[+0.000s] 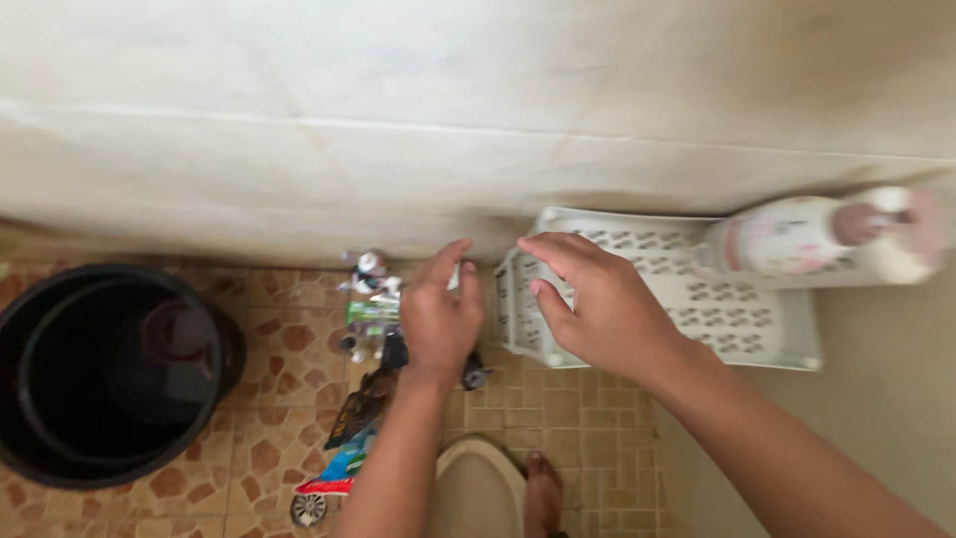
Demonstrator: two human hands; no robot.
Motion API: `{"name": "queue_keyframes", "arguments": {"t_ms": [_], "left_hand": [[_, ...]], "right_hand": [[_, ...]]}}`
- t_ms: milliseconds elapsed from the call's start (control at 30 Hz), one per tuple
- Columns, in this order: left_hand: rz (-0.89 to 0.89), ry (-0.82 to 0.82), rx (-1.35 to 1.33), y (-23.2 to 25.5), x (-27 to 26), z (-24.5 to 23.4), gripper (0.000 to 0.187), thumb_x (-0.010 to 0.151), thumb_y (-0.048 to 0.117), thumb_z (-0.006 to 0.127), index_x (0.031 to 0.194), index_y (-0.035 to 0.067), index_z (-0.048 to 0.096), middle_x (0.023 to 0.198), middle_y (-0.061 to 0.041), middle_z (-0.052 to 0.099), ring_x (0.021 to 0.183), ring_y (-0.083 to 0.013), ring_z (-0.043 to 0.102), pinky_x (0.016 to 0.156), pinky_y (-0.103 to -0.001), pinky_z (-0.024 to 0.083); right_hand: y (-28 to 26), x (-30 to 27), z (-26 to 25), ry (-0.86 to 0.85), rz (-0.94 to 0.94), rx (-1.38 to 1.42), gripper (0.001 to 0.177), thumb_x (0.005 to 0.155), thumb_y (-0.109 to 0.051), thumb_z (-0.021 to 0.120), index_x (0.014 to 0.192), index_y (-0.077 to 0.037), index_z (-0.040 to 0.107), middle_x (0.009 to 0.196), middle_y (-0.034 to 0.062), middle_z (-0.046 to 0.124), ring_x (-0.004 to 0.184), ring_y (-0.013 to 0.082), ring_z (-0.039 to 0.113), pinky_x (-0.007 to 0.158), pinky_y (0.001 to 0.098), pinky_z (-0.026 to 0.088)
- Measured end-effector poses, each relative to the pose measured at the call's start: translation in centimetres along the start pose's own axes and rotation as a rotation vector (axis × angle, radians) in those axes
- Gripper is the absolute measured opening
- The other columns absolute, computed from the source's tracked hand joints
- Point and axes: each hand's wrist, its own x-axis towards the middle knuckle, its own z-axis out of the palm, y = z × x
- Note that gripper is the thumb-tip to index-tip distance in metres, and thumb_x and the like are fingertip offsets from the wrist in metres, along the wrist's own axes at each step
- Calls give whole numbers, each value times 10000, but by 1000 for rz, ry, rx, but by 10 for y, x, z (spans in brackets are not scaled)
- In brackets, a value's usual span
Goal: The person organizes various toiletries from the bathroom floor into a white plastic wall-mounted rack. They place bottles, tubes, and small containers onto the shelves, using a cloth to wipe the rack surface before arranging the items.
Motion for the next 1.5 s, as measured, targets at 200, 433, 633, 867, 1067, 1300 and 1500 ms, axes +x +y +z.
{"name": "queue_keyframes", "arguments": {"t_ms": [200,433,633,867,1067,1300,1500], "left_hand": [[-413,-138,69,-115,-14,-48,325,905,174,658,1210,98,742,1010,-165,778,881,-303,759,812,-411,573],[-558,-214,-11,-252,-70,-11,339,939,248,647,1218,66,713,1048,-176,764,945,-283,763,844,-400,571],[-471,-337,-50,-306,-84,48,399,905,219,655,1262,43,692,1066,-251,735,991,-380,725,888,-440,554],[-534,-389,-37,-346,-85,80,413,885,216,662,1265,57,692,1055,-235,739,990,-381,719,893,-435,548],[-565,-357,-112,-361,-105,76,398,870,199,656,1231,36,697,1097,-186,757,973,-303,760,880,-390,569],[-603,-459,-15,-324,-102,62,443,876,193,668,1301,69,665,1155,-176,754,1033,-324,740,915,-412,562],[76,-292,167,-246,-68,37,1147,440,333,941,1401,-53,449,1328,-306,595,1133,-491,579,950,-527,500]], "right_hand": [[28,41,130,61,268,4,402,890,-136,669,1288,-76,667,1169,138,737,886,269,742,809,362,585],[134,61,297,-26,503,-103,330,856,-143,668,1175,-84,730,1036,154,768,974,286,742,880,390,570],[215,75,371,30,311,-192,426,853,-140,697,1277,-107,710,1096,219,720,1018,389,695,911,454,540],[259,113,410,-8,291,-250,433,830,-180,759,1243,-64,698,1119,244,707,1032,394,688,923,440,532],[246,108,403,-50,564,-227,315,844,-206,759,1140,-96,764,1022,225,737,979,356,725,910,422,551],[205,69,355,89,463,-188,295,826,-205,785,1075,-49,780,941,240,740,878,363,750,832,425,579],[114,37,280,159,310,-191,253,812,-160,795,1039,-49,792,966,228,745,868,382,734,802,438,578]]}}
